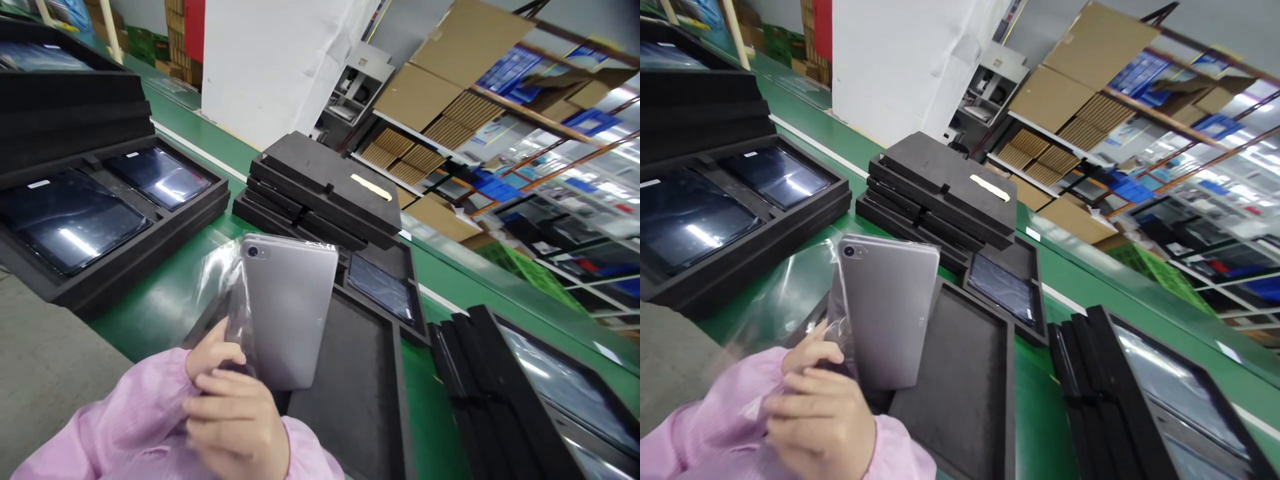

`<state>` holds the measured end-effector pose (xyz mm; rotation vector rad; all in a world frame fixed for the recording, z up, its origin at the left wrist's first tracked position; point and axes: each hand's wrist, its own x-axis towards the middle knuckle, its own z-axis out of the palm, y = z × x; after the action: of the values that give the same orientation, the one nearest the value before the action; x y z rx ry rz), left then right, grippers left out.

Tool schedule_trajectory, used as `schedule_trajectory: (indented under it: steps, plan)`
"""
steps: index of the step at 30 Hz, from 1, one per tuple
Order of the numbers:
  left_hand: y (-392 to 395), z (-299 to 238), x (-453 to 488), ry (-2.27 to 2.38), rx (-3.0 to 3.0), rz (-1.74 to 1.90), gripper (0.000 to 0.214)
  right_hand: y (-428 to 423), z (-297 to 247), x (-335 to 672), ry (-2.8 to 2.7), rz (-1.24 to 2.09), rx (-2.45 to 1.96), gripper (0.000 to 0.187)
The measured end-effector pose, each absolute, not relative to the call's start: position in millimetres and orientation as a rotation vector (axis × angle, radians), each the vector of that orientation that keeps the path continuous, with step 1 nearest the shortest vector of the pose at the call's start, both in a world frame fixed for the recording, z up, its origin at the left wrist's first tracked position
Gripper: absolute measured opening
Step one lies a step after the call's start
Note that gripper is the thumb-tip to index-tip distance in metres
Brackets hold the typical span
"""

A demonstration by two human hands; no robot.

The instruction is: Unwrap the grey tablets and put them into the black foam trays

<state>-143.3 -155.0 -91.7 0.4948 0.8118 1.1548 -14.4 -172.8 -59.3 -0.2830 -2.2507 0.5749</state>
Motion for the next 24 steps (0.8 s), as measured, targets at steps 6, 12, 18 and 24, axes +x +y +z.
schedule_trajectory:
  steps: [6,12,18,24]
  plan:
    - [-158,-95,-140,0.815,0.385,1.14,0.046,-166,-49,-11,-2.205,1.005,0.058,0.051]
    - [-157,-93,-139,0.843,0.333,1.117,0.044,-169,-49,32,-1.274,1.111,-0.646,0.005]
    - [-155,-88,-141,0.861,0.251,1.136,0.051,-165,-77,72,-0.881,0.869,-1.268,0.034]
    - [-155,-94,-142,0.934,0.302,1.167,0.059,-180,-98,62,-0.963,1.072,-1.476,0.049]
